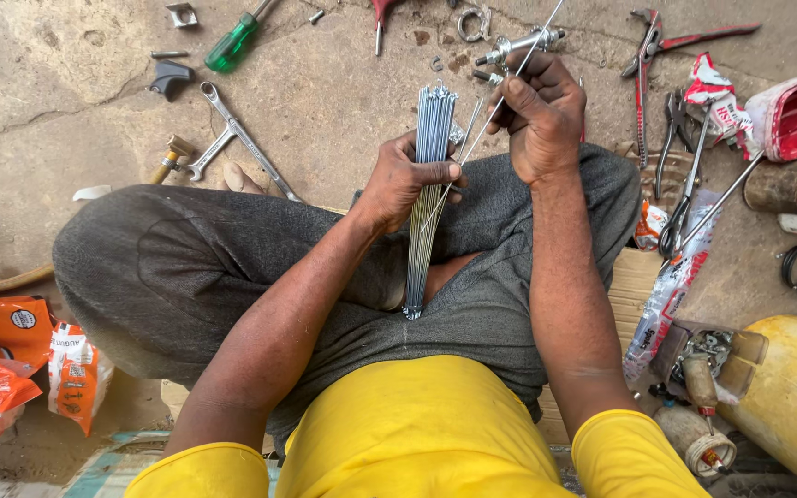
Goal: The person unpacks a new bicycle hub and a package of bicycle spokes. They remove the spokes from the packaging, separate them into smaller bundles, and thread them through a metal washer to organize them.
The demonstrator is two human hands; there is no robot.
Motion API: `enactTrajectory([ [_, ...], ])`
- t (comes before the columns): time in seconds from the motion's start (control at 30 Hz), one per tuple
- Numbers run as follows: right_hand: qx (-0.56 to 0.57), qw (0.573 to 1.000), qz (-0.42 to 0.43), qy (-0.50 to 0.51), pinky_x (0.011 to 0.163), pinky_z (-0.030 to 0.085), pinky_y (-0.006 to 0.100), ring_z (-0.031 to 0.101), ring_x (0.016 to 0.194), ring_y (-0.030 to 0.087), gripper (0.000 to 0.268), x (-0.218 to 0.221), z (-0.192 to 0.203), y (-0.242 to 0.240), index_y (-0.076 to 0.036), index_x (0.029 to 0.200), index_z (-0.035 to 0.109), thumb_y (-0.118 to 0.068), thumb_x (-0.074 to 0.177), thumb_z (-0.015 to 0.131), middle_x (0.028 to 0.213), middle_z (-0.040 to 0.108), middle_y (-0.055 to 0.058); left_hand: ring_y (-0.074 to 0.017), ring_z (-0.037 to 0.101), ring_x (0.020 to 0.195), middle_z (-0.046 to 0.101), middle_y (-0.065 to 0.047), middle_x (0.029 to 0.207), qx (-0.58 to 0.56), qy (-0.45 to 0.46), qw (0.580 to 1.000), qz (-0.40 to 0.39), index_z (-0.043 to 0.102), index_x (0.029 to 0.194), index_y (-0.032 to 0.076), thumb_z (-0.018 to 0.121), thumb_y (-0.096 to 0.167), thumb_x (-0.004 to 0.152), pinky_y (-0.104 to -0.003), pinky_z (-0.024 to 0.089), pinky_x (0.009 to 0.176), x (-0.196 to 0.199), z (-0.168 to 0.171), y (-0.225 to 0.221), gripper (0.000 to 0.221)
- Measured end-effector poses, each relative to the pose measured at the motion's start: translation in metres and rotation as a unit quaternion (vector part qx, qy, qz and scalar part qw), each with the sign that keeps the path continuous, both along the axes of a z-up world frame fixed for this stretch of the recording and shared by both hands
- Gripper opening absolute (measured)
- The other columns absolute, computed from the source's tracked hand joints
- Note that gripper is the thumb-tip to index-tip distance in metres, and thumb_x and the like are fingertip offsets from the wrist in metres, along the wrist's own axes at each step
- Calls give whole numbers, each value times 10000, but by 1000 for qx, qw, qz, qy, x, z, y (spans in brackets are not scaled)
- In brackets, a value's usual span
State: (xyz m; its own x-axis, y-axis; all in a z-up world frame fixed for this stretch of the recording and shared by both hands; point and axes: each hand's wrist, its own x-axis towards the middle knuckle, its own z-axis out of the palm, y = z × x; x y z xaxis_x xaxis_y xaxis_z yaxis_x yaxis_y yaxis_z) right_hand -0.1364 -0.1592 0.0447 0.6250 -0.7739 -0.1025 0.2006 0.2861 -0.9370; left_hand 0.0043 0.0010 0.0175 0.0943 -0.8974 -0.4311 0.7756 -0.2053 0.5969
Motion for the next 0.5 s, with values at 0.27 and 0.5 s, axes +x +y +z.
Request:
enactTrajectory([
  [0.27, 5, 999, 42, 29, 610, 621, 318, 736, 798, 177, 289, 1, 1, 2, -19, 1252, 663, -189, 1031, 740, 914, 739, 93, -245, 771, 799, 726, -169, 865, 4, -25, 1000, -4, 556, 1158, -54, 767, 44, 864, -367, 685, 662, -1, -4, 0, 376],
  [0.5, -10, 999, 18, 40, 598, 605, 348, 717, 788, 209, 221, 1, -12, 2, -5, 1168, 659, -127, 1031, 781, 922, 709, 122, -222, 752, 769, 718, -153, 882, 23, -43, 999, 17, 601, 1165, -27, 707, 86, 888, -363, 680, 643, -4, -20, 0, 318],
])
